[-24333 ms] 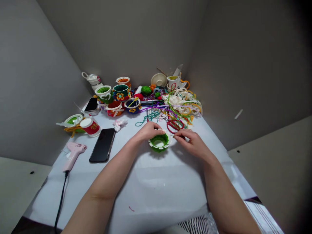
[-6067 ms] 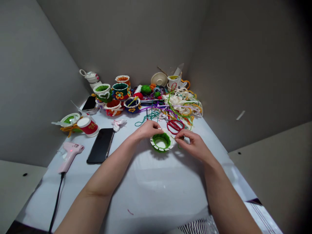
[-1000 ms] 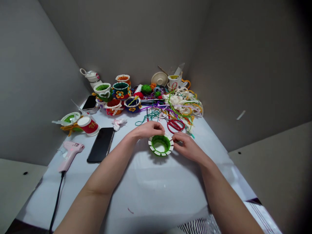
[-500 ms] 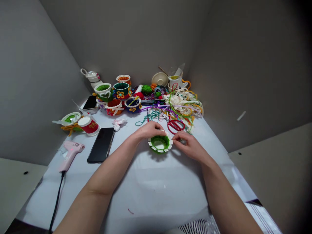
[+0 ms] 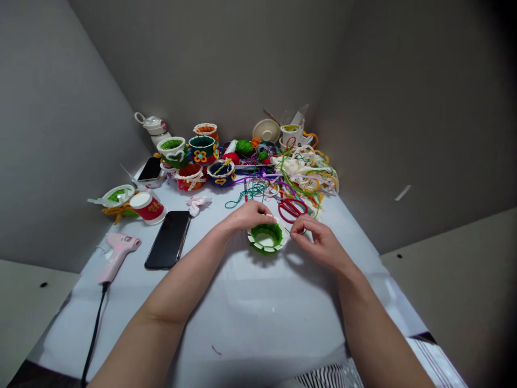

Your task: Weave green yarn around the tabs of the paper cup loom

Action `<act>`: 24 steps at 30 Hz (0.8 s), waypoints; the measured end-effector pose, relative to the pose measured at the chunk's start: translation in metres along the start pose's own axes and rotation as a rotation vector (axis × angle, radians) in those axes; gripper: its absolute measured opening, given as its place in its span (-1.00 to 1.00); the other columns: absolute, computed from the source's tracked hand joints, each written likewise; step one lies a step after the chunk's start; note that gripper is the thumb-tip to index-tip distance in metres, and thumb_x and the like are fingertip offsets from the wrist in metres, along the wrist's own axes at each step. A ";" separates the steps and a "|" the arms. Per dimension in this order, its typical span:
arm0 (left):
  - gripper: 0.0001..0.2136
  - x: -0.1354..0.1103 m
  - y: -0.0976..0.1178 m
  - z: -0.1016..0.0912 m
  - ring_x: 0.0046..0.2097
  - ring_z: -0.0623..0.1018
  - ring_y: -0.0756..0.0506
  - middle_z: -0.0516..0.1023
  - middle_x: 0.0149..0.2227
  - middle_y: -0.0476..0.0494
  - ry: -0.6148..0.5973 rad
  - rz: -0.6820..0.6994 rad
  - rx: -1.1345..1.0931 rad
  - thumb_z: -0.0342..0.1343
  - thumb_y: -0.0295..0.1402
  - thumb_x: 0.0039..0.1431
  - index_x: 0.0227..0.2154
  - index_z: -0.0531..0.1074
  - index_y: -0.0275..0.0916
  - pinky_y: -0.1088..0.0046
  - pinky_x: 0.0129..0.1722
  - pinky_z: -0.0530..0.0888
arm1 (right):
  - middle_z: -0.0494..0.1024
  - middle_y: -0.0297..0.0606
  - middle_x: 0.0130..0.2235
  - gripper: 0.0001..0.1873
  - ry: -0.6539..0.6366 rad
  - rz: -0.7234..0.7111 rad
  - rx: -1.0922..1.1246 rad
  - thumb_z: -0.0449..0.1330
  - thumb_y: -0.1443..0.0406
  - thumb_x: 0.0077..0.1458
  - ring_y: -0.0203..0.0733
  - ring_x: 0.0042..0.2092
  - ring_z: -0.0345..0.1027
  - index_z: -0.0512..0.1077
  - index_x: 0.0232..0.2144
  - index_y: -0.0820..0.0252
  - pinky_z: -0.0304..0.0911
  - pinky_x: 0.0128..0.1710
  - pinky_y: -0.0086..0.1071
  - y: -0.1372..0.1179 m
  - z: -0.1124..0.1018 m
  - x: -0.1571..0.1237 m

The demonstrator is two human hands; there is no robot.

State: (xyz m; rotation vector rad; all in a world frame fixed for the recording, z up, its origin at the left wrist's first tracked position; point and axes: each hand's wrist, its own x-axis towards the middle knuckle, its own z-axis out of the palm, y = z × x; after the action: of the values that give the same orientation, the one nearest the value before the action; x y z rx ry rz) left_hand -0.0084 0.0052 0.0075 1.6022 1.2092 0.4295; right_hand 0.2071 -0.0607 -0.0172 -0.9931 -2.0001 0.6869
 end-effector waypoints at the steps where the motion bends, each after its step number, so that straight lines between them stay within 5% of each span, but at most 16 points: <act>1: -0.74 0.000 0.000 0.000 -0.43 0.44 0.01 0.53 -0.46 -0.08 -0.002 0.003 0.006 0.27 -0.20 -0.12 -0.45 0.55 -0.33 0.51 -0.42 0.35 | 0.46 -0.29 -0.38 -0.87 -0.020 -0.018 -0.022 0.13 0.35 0.18 -0.20 -0.28 0.32 0.36 -0.44 0.16 0.19 -0.20 -0.28 -0.001 0.000 0.000; 10: -0.79 -0.002 0.004 -0.003 -0.42 0.43 0.01 0.52 -0.46 -0.08 0.019 -0.039 -0.004 0.24 -0.26 -0.10 -0.46 0.52 -0.33 0.50 -0.40 0.35 | 0.47 -0.29 -0.42 -0.85 -0.136 0.033 -0.109 0.13 0.37 0.13 -0.20 -0.32 0.31 0.38 -0.49 0.17 0.18 -0.23 -0.30 0.001 0.001 -0.001; 16: -0.87 -0.003 0.000 -0.012 -0.44 0.37 0.05 0.46 -0.48 0.00 -0.102 0.027 0.028 0.16 -0.34 -0.07 -0.45 0.48 -0.30 0.55 -0.44 0.29 | 0.50 -0.26 -0.41 -0.83 -0.161 0.098 -0.116 0.12 0.36 0.15 -0.21 -0.34 0.32 0.43 -0.47 0.19 0.18 -0.30 -0.33 0.009 0.008 0.001; 24: -0.69 -0.004 0.004 -0.004 -0.26 0.52 -0.05 0.61 -0.29 -0.13 -0.174 0.112 0.013 0.24 -0.17 -0.05 -0.30 0.59 -0.29 0.49 -0.25 0.42 | 0.52 -0.25 -0.41 -0.82 -0.144 0.084 -0.114 0.12 0.33 0.19 -0.20 -0.34 0.32 0.45 -0.45 0.18 0.20 -0.29 -0.32 0.005 0.010 0.003</act>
State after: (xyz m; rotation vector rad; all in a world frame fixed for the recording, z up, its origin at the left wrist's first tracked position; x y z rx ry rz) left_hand -0.0114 0.0039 0.0135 1.6873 0.9967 0.3448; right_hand 0.1994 -0.0570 -0.0252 -1.1277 -2.1527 0.7140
